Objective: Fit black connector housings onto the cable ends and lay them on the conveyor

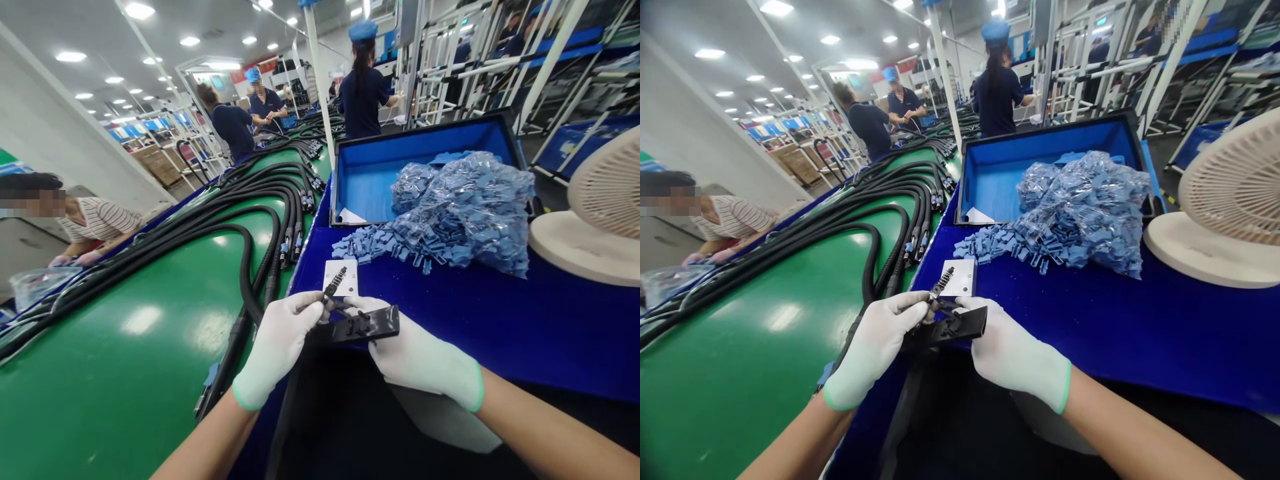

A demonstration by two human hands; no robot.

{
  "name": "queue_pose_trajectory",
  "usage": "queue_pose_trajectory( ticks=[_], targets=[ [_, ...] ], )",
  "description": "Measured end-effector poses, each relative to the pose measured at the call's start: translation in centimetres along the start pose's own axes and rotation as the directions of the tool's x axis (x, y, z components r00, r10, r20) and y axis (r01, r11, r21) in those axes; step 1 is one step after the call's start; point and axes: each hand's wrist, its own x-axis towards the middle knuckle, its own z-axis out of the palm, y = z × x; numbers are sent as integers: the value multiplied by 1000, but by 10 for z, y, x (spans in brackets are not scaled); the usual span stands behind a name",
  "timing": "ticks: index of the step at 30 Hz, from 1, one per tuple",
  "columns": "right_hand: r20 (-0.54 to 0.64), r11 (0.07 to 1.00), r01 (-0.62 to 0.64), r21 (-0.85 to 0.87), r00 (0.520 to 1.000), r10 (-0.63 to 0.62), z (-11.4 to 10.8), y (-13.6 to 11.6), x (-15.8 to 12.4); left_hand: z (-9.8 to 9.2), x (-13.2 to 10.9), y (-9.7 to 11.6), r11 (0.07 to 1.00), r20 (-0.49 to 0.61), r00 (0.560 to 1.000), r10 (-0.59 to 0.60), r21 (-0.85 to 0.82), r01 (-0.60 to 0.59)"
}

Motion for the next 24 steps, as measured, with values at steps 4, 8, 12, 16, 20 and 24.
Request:
queue_pose_trajectory(
  ticks=[4, 8, 12, 16, 20, 24],
  targets=[
    [12, 999, -5, 40, 1000, 5, 6, 7, -2, 2, 1, -3, 999, -24, 1000, 5, 46, -4],
    [-1, 996, -45, 81, 999, 45, 10, 15, -5, 4, 0, -4, 995, -36, 999, 9, 96, -5],
    [23, 985, -165, 44, 986, 164, 10, 21, -8, 6, 1, -4, 988, -44, 999, 18, 157, -11],
    [55, 978, -207, 2, 977, 207, 5, 19, -8, 5, 9, 1, 995, 5, 1000, 9, 95, -10],
    [71, 976, -214, -25, 974, 216, 3, 15, -6, 4, 24, 7, 996, 73, 996, 41, 74, -46],
    [19, 935, -319, 153, 947, 320, 3, 13, -4, 5, 35, 8, 986, 65, 995, 71, 145, -80]
  ],
)
